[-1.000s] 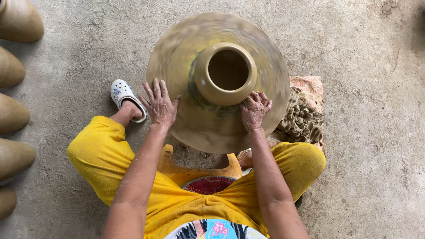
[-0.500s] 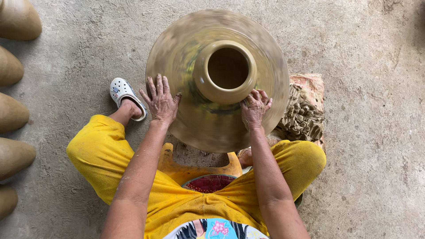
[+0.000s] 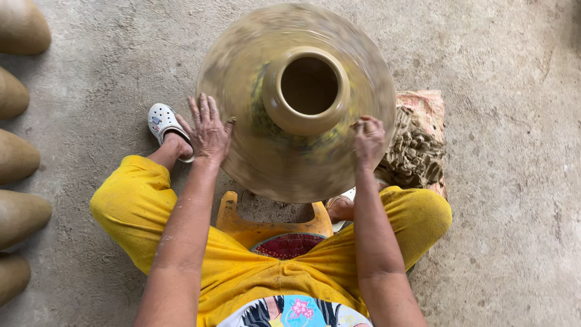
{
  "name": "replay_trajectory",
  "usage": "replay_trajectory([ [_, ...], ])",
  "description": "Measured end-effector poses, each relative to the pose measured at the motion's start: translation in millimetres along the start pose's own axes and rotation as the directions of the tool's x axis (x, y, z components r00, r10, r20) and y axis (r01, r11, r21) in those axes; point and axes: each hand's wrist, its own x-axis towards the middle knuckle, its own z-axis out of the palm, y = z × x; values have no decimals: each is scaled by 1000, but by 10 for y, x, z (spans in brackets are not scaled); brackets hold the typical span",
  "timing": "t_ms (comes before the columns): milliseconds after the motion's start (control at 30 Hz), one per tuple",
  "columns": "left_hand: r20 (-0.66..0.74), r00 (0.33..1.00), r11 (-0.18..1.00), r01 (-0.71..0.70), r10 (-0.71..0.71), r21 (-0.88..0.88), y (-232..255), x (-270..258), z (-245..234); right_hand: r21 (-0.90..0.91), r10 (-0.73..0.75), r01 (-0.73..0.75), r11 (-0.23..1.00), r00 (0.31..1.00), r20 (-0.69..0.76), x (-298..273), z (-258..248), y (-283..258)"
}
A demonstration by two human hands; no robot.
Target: The person shapes a lump of clay on a spinning pottery wheel, using their hands and a small wooden tool to form the neck and rim of a vessel, then uses a wire to separate the finished pot from the wheel.
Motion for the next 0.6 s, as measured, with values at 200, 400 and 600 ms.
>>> replay_trajectory([
  [200, 4, 997, 996, -76, 77, -52, 97, -207, -144, 900, 152, -116, 421, 987, 56, 142, -998, -1038],
  [400, -136, 986, 992, 83, -95, -96, 990, -1180, -46, 772, -387, 495, 400, 854, -347, -95, -2486, -1722],
  [600, -65, 982, 984, 173, -175, -42, 1518, -1530, -77, 318, -464, 591, 741, 794, -394, -40, -3233, -1799],
])
